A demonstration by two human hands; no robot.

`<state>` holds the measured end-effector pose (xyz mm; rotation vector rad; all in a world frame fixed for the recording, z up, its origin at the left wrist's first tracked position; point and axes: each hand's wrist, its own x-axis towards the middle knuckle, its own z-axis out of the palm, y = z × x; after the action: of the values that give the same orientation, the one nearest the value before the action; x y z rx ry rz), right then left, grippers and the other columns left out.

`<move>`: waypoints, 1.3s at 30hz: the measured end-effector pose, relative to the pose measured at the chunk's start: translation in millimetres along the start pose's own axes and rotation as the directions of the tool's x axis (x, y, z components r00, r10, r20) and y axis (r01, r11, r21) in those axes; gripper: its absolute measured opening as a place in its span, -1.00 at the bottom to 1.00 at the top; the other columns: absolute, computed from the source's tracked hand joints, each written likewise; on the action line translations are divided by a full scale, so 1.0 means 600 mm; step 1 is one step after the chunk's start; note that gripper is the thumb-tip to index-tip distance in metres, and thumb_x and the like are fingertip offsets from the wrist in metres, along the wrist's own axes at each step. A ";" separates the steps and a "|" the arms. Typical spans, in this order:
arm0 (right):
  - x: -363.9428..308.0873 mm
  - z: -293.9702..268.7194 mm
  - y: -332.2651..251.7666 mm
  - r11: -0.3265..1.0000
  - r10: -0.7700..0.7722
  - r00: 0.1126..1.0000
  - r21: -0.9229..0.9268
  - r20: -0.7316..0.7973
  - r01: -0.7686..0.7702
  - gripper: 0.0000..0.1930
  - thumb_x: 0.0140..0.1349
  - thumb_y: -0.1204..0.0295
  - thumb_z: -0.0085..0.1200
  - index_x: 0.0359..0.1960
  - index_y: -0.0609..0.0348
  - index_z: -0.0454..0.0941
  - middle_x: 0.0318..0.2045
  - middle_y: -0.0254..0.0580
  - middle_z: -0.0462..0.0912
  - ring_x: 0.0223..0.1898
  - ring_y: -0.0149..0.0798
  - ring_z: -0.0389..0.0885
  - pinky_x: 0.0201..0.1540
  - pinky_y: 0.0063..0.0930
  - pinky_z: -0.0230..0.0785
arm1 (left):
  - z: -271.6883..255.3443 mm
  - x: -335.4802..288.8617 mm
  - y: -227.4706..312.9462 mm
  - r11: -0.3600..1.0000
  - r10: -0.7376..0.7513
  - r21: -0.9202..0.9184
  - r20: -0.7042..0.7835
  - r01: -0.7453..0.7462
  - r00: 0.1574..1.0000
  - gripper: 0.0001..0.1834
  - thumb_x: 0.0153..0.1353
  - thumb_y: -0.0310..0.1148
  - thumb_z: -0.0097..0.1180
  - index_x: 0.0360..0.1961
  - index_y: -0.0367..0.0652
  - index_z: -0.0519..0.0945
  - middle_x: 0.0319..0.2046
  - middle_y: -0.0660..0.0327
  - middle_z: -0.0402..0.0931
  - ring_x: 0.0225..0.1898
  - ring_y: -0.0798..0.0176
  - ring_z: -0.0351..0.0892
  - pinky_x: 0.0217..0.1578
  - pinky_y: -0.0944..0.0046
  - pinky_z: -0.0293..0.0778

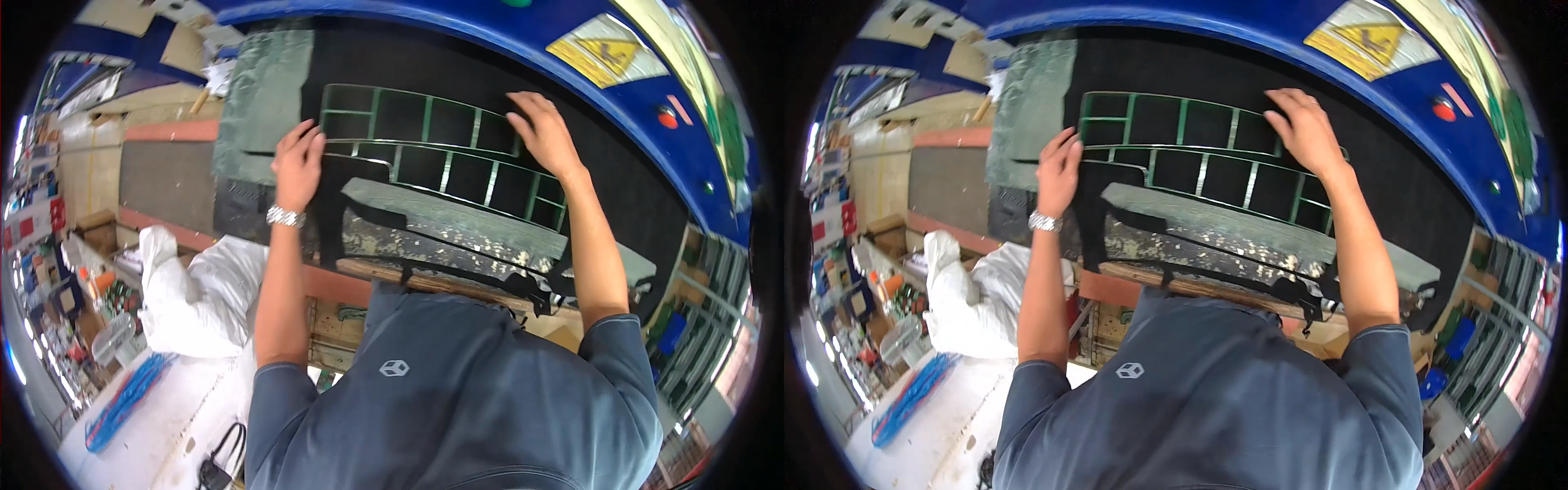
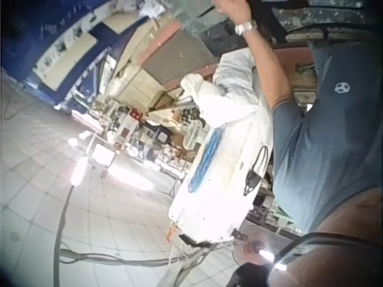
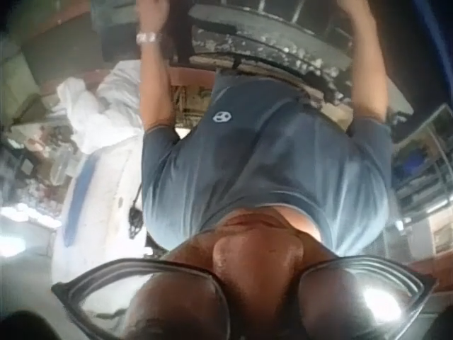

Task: Operating a hydraulic swing-arm cutting press to cut shoe component pieces from a black fabric sheet using green die templates.

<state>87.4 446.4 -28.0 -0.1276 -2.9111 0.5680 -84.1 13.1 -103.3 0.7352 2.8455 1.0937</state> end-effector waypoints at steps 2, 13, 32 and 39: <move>-0.070 -0.018 0.064 0.969 0.227 0.961 -0.059 -0.155 -0.238 -0.64 0.44 0.27 0.26 0.15 0.21 0.71 0.02 0.05 0.72 0.05 0.11 0.70 0.16 -0.13 0.55 | -0.007 -0.009 -0.015 0.998 0.055 -0.034 0.003 -0.055 0.998 -0.67 0.50 -0.15 0.20 0.08 -0.10 0.79 0.28 0.16 0.64 0.31 -0.03 0.54 0.33 0.02 0.42; -0.219 -0.016 0.117 0.827 0.538 0.828 0.288 -0.155 -0.484 -0.71 0.39 0.34 0.35 0.05 0.22 0.77 -0.31 -0.21 0.63 -0.32 -0.33 0.61 -0.19 -0.42 0.49 | -0.015 0.020 -0.033 0.995 0.035 -0.095 0.194 -0.017 0.980 -0.55 0.60 -0.07 0.07 0.00 -0.26 0.77 0.40 0.21 0.51 0.45 0.02 0.35 0.46 0.07 0.21; -0.251 -0.065 0.104 0.900 0.434 0.861 0.163 -0.266 -0.404 -0.69 0.41 0.34 0.34 0.08 0.25 0.73 -0.11 -0.17 0.74 -0.15 -0.33 0.73 -0.09 -0.46 0.57 | -0.039 -0.050 0.101 0.993 0.120 0.030 -0.220 -0.116 0.968 -0.71 0.49 -0.29 0.22 0.06 -0.29 0.69 -0.04 -0.06 0.67 0.03 -0.17 0.64 0.12 -0.01 0.52; -0.144 -0.104 -0.086 0.944 0.248 0.914 0.292 -0.321 -0.154 -0.73 0.41 0.44 0.33 0.07 0.29 0.71 -0.16 -0.15 0.75 -0.20 -0.33 0.73 -0.07 -0.45 0.58 | 0.049 -0.253 0.226 0.943 0.322 -0.231 0.452 -0.240 0.832 -0.66 0.24 -0.15 0.43 -0.07 -0.12 0.76 -0.15 0.10 0.68 -0.06 -0.03 0.65 -0.02 -0.04 0.49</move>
<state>181.2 411.5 35.4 -0.4524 -2.4622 0.8586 113.7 54.6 -63.8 1.2430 2.2431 0.9777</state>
